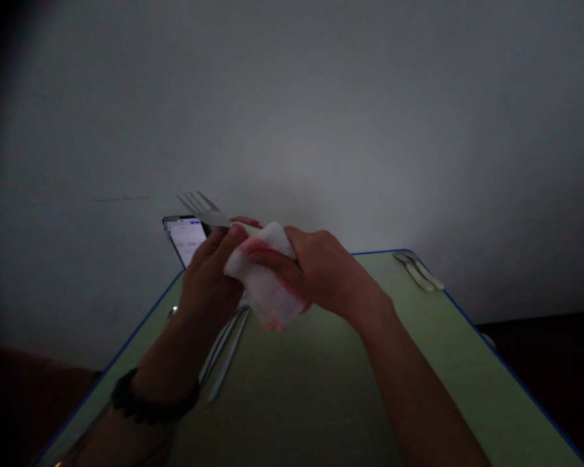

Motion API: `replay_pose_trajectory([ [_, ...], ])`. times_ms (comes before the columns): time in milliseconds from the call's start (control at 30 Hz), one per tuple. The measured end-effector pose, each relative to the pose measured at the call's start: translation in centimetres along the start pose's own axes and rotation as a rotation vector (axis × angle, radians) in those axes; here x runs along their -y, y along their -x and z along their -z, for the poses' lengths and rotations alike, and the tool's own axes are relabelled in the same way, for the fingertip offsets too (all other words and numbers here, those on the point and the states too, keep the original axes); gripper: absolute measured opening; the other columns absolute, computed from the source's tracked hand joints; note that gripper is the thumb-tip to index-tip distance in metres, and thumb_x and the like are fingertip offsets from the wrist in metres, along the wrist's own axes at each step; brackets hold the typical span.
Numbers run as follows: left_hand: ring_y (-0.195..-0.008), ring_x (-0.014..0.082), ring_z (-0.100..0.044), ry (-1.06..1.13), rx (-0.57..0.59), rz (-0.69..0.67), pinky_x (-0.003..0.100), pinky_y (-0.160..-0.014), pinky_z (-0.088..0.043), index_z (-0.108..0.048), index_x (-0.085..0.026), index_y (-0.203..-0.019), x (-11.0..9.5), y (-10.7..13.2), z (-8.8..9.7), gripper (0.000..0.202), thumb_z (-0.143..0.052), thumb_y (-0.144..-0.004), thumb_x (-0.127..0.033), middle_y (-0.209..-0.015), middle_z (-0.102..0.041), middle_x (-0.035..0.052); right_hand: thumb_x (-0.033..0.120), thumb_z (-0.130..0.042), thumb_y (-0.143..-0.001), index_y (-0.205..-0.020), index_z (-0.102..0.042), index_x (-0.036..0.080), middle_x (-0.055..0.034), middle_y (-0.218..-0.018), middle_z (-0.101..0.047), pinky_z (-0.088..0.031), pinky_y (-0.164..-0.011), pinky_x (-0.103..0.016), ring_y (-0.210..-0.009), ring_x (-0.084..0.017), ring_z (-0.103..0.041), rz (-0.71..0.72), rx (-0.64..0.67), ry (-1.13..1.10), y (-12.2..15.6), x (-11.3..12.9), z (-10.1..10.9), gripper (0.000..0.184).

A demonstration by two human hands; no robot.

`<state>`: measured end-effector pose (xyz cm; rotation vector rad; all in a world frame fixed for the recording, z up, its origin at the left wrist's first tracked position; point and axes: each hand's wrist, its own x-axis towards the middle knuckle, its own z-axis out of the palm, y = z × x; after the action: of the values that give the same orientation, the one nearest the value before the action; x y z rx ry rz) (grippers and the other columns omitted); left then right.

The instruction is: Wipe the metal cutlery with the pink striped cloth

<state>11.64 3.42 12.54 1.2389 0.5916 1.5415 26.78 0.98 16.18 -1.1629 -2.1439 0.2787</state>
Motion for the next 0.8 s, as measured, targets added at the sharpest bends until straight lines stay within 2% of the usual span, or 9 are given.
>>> replay_pose_trajectory([
  [133, -0.067, 0.0091, -0.059, 0.101, -0.054, 0.030, 0.018, -0.061, -0.047, -0.063, -0.018, -0.087, 0.5, -0.3, -0.3, 0.016, -0.055, -0.083, -0.032, -0.079, -0.063, 0.0002, 0.054, -0.039, -0.086, -0.087, -0.062, 0.016, -0.0023, -0.069, -0.062, -0.030, -0.052, -0.023, -0.057, -0.011, -0.051, -0.001, -0.003, -0.015, -0.2, -0.6, -0.1, 0.044],
  [200, -0.075, 0.0114, -0.061, 0.153, -0.117, -0.006, 0.023, -0.071, -0.050, -0.061, -0.018, -0.086, 0.6, -0.8, 0.3, 0.016, -0.052, -0.085, -0.032, -0.085, -0.064, 0.0018, 0.052, -0.041, -0.086, -0.081, -0.063, 0.016, -0.0004, -0.062, -0.060, -0.030, -0.050, -0.022, -0.054, -0.011, -0.050, -0.015, 0.042, -0.077, -0.2, -1.6, -0.5, 0.043],
  [267, -0.083, 0.0133, -0.062, 0.217, -0.178, -0.080, 0.028, -0.079, -0.050, -0.059, -0.018, -0.084, 0.2, -1.4, 1.3, 0.014, -0.051, -0.085, -0.029, -0.087, -0.063, 0.0022, 0.054, -0.044, -0.083, -0.074, -0.063, 0.017, 0.0009, -0.058, -0.058, -0.031, -0.048, -0.021, -0.052, -0.011, -0.049, -0.072, 0.097, -0.234, -0.3, -3.0, -1.0, 0.042],
  [333, -0.075, 0.0133, -0.062, 0.174, -0.164, -0.094, 0.029, -0.074, -0.053, -0.058, -0.017, -0.084, -0.7, -1.7, 2.4, 0.014, -0.051, -0.085, -0.029, -0.080, -0.061, 0.0016, 0.055, -0.045, -0.082, -0.076, -0.063, 0.018, -0.0009, -0.066, -0.062, -0.037, -0.050, -0.021, -0.057, -0.012, -0.054, -0.213, 0.113, -0.562, -0.4, -4.3, -1.7, 0.042],
  [433, -0.055, 0.0106, -0.057, -0.006, -0.046, 0.043, 0.024, -0.053, -0.052, -0.057, -0.018, -0.090, -2.3, -1.6, 3.2, 0.018, -0.048, -0.086, -0.033, -0.068, -0.054, -0.0016, 0.054, -0.035, -0.087, -0.095, -0.062, 0.022, -0.0031, -0.091, -0.067, -0.048, -0.069, -0.028, -0.078, -0.016, -0.060, -0.412, -0.025, -1.261, -0.7, -5.4, -2.7, 0.043],
  [533, -0.039, 0.0044, -0.041, -0.175, 0.041, 0.155, 0.014, -0.033, -0.034, -0.056, -0.019, -0.094, -3.3, -0.9, 3.0, 0.022, -0.046, -0.087, -0.036, -0.061, -0.046, -0.0045, 0.045, -0.025, -0.092, -0.104, -0.058, 0.021, -0.0036, -0.103, -0.065, -0.047, -0.084, -0.037, -0.096, -0.018, -0.059, -0.405, 0.062, -1.709, -1.1, -5.5, -3.5, 0.042],
  [600, -0.037, 0.0028, -0.035, -0.294, 0.091, 0.214, 0.012, -0.030, -0.025, -0.057, -0.019, -0.094, -3.5, -0.6, 2.6, 0.022, -0.046, -0.086, -0.036, -0.060, -0.044, -0.0048, 0.036, -0.024, -0.092, -0.103, -0.058, 0.018, -0.0044, -0.106, -0.065, -0.043, -0.090, -0.037, -0.101, -0.017, -0.057, -0.382, 0.046, -1.833, -1.4, -5.6, -4.1, 0.039],
  [700, -0.039, 0.0033, -0.037, -0.425, 0.167, 0.275, 0.012, -0.032, -0.025, -0.055, -0.018, -0.087, -3.4, -0.3, 2.0, 0.017, -0.049, -0.084, -0.033, -0.061, -0.045, -0.0040, 0.024, -0.028, -0.088, -0.099, -0.058, 0.017, -0.0038, -0.103, -0.066, -0.042, -0.093, -0.032, -0.101, -0.014, -0.057, -0.425, -0.098, -1.882, -1.9, -6.2, -5.2, 0.033],
  [800, -0.040, 0.0043, -0.039, -0.498, 0.221, 0.284, 0.013, -0.033, -0.027, -0.053, -0.018, -0.083, -3.6, -0.2, 1.7, 0.012, -0.049, -0.083, -0.029, -0.058, -0.045, -0.0039, 0.029, -0.034, -0.086, -0.098, -0.059, 0.017, -0.0045, -0.103, -0.065, -0.044, -0.092, -0.030, -0.102, -0.015, -0.057, -0.444, -0.154, -1.846, -2.1, -6.8, -6.3, 0.030],
])
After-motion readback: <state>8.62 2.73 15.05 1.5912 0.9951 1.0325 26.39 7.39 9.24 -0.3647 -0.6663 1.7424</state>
